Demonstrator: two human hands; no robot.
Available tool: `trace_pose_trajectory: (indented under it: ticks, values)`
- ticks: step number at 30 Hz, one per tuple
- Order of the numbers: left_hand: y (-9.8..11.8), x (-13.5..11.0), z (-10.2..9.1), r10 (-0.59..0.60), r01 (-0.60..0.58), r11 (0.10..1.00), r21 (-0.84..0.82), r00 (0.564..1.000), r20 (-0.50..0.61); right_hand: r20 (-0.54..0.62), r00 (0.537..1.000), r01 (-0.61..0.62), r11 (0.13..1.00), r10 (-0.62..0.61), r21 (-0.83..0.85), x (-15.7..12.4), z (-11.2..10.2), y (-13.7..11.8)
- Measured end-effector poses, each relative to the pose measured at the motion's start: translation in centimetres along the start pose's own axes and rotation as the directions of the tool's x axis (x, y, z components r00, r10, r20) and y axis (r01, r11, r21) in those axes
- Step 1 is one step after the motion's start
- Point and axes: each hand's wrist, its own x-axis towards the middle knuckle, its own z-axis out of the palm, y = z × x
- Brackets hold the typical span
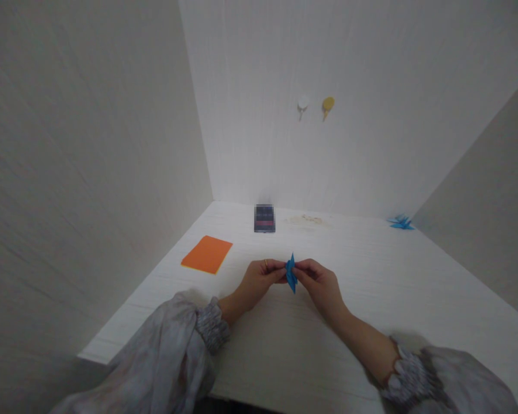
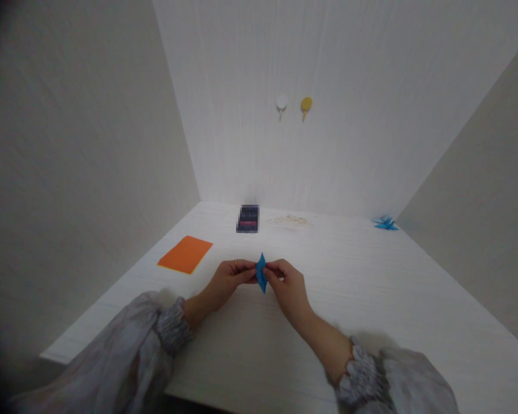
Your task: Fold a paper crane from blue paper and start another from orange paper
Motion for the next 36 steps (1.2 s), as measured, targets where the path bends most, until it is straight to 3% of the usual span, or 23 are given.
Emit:
trace_pose_trajectory:
  ticks: [8, 16, 26, 36]
  values:
    - [0.0, -0.1, 0.1, 0.008, -0.006, 0.993, 0.118, 1.0, -0.017, -0.045, 0.999, 0.014, 0.982, -0.023, -0.188, -0.1, -0.2, -0.6]
    - [0.1, -0.1, 0.2, -0.005, 0.012, 0.996, 0.086, 0.996, -0.087, -0.071, 0.995, 0.053, 0.962, -0.075, -0.269, -0.3, 0.2, -1.1]
    - [0.3, -0.3, 0.3, 0.026, -0.021, 0.993, 0.116, 0.999, -0.04, 0.05, 0.986, 0.165, 0.985, -0.162, -0.058, -0.3, 0.1, -1.1]
    - [0.1, -0.1, 0.1, 0.054, -0.042, 0.993, 0.108, 0.993, -0.107, 0.119, 0.978, 0.172, 0.985, -0.174, 0.029, -0.3, 0.1, -0.8]
